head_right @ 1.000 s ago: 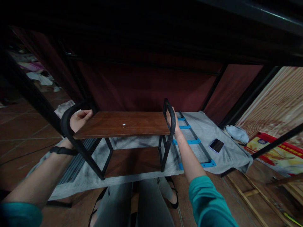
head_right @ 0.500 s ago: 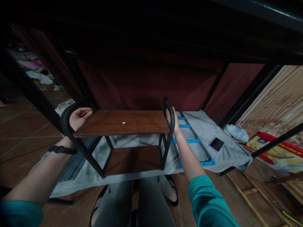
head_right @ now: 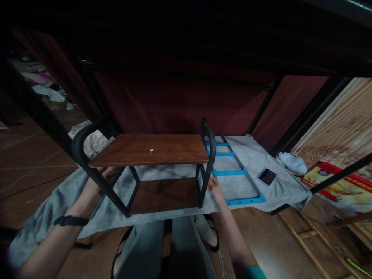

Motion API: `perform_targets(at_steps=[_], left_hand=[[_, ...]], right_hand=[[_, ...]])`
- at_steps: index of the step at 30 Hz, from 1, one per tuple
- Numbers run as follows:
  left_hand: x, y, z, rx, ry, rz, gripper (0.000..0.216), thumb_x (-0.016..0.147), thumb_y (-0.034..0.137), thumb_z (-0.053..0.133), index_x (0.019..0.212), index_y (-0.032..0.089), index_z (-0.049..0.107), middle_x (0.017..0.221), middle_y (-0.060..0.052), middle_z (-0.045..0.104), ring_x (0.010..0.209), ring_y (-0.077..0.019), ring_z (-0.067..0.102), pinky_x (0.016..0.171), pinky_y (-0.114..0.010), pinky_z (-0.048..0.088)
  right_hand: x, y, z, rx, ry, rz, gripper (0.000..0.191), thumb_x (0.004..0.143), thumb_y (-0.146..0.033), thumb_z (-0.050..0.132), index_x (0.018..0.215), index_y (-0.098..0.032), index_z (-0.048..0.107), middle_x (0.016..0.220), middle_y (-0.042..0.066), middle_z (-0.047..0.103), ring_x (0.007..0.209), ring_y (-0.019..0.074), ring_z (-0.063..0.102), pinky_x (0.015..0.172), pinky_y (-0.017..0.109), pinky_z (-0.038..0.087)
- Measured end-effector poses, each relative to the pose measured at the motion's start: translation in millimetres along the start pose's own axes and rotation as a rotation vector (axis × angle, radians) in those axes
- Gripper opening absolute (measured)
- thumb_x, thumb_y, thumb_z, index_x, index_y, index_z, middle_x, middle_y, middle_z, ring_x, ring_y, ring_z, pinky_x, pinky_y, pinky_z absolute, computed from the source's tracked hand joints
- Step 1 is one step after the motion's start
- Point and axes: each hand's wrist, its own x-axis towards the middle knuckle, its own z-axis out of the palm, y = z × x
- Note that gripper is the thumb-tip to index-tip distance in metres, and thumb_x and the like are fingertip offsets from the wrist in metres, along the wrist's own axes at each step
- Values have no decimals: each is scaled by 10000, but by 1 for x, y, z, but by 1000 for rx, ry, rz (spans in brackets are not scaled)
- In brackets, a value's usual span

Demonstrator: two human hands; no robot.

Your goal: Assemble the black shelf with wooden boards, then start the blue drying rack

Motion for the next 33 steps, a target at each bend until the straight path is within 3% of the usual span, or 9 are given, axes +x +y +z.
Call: perform_targets(at_steps=[3, 6, 8, 12, 17, 23, 33], left_hand=[[-36, -30, -20, -31, 36, -190, 504, 639, 457, 796, 1049, 187, 683, 1094, -64, 695, 997, -219, 650, 815, -297, 539], [-66, -61, -38, -8, 163, -248, 436, 629, 474, 766, 955, 197, 680, 1024, -55, 704, 948, -210, 659, 766, -290, 542], [-84, -80, -46, 39, 155, -309, 449, 589, 499, 773, 893, 183, 676, 963, -61, 707, 896, -218, 666, 738, -307, 545], [-110, -107, -49, 106, 79, -398, 551, 474, 519, 799, 881, 169, 675, 871, -60, 707, 838, -242, 668, 756, -355, 546], [-126, -119, -43, 199, 10, -310, 447, 507, 467, 752, 849, 192, 670, 940, -81, 726, 1006, -307, 647, 892, -409, 515], [-129, -127, -49, 296, -19, -247, 434, 512, 435, 706, 868, 191, 674, 980, -117, 725, 1048, -340, 637, 966, -460, 483], [-127, -149, -60, 343, 24, -224, 464, 525, 463, 682, 910, 206, 664, 984, -110, 731, 1060, -342, 639, 1040, -486, 424]], right_hand=[[-37, 51, -6, 52, 1, 220, 454, 585, -615, 676, 807, -225, 613, 609, -16, 584, 550, 156, 533, 545, 296, 453], [-65, 84, -8, 81, 83, 213, 422, 654, -575, 662, 891, -227, 632, 733, 10, 651, 619, 169, 582, 580, 308, 492], [-73, 93, -9, 94, 86, 184, 408, 673, -566, 654, 900, -226, 645, 763, 23, 666, 651, 182, 603, 588, 316, 506], [-69, 93, -9, 111, 52, 165, 449, 634, -583, 669, 892, -215, 656, 774, 37, 670, 623, 182, 600, 573, 324, 506], [-65, 99, -7, 114, 22, 143, 446, 645, -563, 669, 922, -213, 663, 743, 25, 649, 636, 180, 595, 577, 311, 504], [-72, 114, -1, 157, 56, 131, 428, 682, -538, 654, 957, -210, 667, 847, 58, 691, 687, 193, 614, 593, 314, 515], [-75, 103, 3, 53, 10, 63, 364, 732, -556, 576, 885, -243, 681, 880, 70, 696, 748, 226, 630, 611, 334, 516]])
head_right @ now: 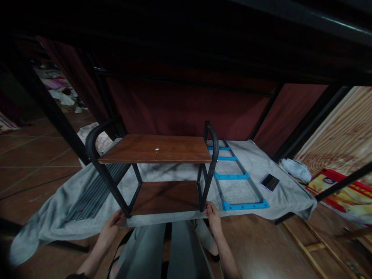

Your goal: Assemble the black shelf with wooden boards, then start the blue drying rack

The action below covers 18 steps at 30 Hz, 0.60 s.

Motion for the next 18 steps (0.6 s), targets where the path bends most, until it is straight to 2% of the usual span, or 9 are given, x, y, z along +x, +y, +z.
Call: perform_targets(at_steps=[7, 13, 18], left_hand=[[0, 8, -1, 31, -35, 11, 475, 515, 502, 700, 892, 215, 666, 932, -91, 732, 987, -330, 656, 985, -461, 463], [1, 25, -1, 40, -80, -19, 513, 490, 618, 716, 801, 213, 658, 839, -79, 720, 826, -293, 651, 811, -411, 531], [8, 39, -3, 54, -125, -12, 463, 489, 636, 718, 662, 222, 604, 726, -53, 688, 759, -267, 645, 753, -377, 537]], right_hand=[[-3, -16, -1, -36, -19, -30, 366, 717, -551, 595, 870, -227, 676, 810, 50, 668, 703, 211, 599, 609, 329, 500], [3, -24, 1, -38, -15, -86, 365, 742, -554, 584, 814, -208, 677, 742, 39, 663, 673, 189, 578, 637, 314, 479], [15, -23, 1, 28, -10, -37, 373, 694, -561, 612, 787, -204, 661, 720, 27, 655, 638, 174, 572, 596, 294, 469]])
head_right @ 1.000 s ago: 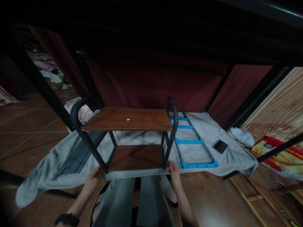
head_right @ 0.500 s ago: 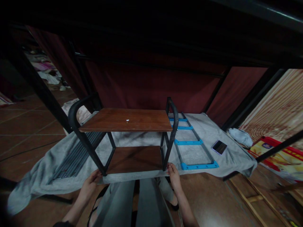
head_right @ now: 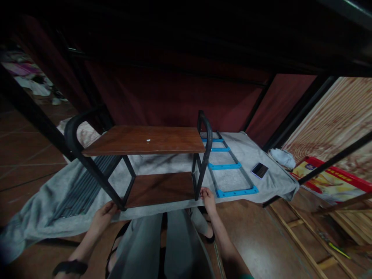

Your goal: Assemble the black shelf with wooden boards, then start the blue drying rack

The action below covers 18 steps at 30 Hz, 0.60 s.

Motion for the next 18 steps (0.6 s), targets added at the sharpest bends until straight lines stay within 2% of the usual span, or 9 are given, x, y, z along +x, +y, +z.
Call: perform_targets(at_steps=[4, 10, 15, 18], left_hand=[[3, 1, -2, -9, 36, -15, 464, 466, 633, 730, 659, 225, 623, 649, -37, 665, 729, -263, 641, 721, -373, 540], [-2, -13, -2, -101, 37, -42, 553, 440, 676, 763, 728, 210, 682, 728, -39, 702, 761, -244, 645, 763, -360, 536], [-4, -7, -2, -88, -5, -24, 512, 474, 674, 753, 666, 208, 660, 642, -33, 654, 725, -242, 620, 750, -361, 522], [-6, -5, 0, -107, 10, -22, 480, 502, 632, 748, 694, 199, 673, 670, -40, 662, 702, -230, 608, 729, -354, 514]], right_hand=[[6, 4, -2, -5, 26, 28, 406, 654, -589, 628, 790, -206, 639, 718, 26, 655, 640, 175, 576, 584, 292, 470], [3, 6, -1, -37, 32, -29, 406, 670, -606, 627, 779, -216, 649, 694, 34, 644, 635, 191, 567, 594, 317, 466], [-1, -6, 1, -32, 23, -12, 404, 675, -624, 630, 782, -235, 637, 678, 34, 630, 617, 208, 555, 604, 345, 460], [-6, -8, 1, -117, 22, -46, 386, 691, -604, 623, 767, -227, 647, 677, 37, 628, 649, 216, 552, 637, 347, 451]])
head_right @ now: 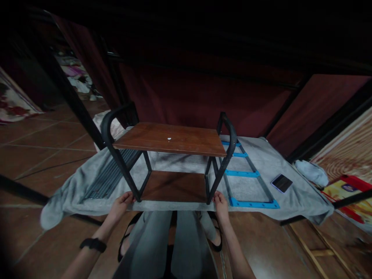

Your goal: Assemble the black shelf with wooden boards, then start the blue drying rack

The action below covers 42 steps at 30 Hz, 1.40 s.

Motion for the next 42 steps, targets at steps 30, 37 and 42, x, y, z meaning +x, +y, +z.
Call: perform_targets(at_steps=[30, 37, 42], left_hand=[[-14, -9, -5, 52, -11, 24, 622, 503, 693, 759, 816, 157, 722, 861, -90, 732, 862, -252, 649, 847, -362, 502], [-6, -10, -9, 118, -13, 4, 622, 444, 714, 768, 772, 186, 735, 846, -76, 742, 898, -271, 651, 896, -365, 500], [-6, -7, -9, 138, -3, -27, 637, 415, 728, 766, 769, 200, 733, 828, -60, 742, 866, -259, 655, 858, -344, 515]], right_hand=[[-16, 20, 3, 3, -57, -46, 413, 791, -544, 561, 974, -194, 681, 993, 72, 711, 915, 218, 615, 862, 334, 468], [-15, 17, 6, 10, -35, -91, 306, 803, -461, 554, 914, -201, 673, 876, 41, 696, 842, 207, 597, 794, 313, 466], [-15, 12, 7, 22, -28, -97, 232, 782, -387, 563, 875, -196, 657, 841, 27, 678, 825, 198, 591, 788, 301, 454]])
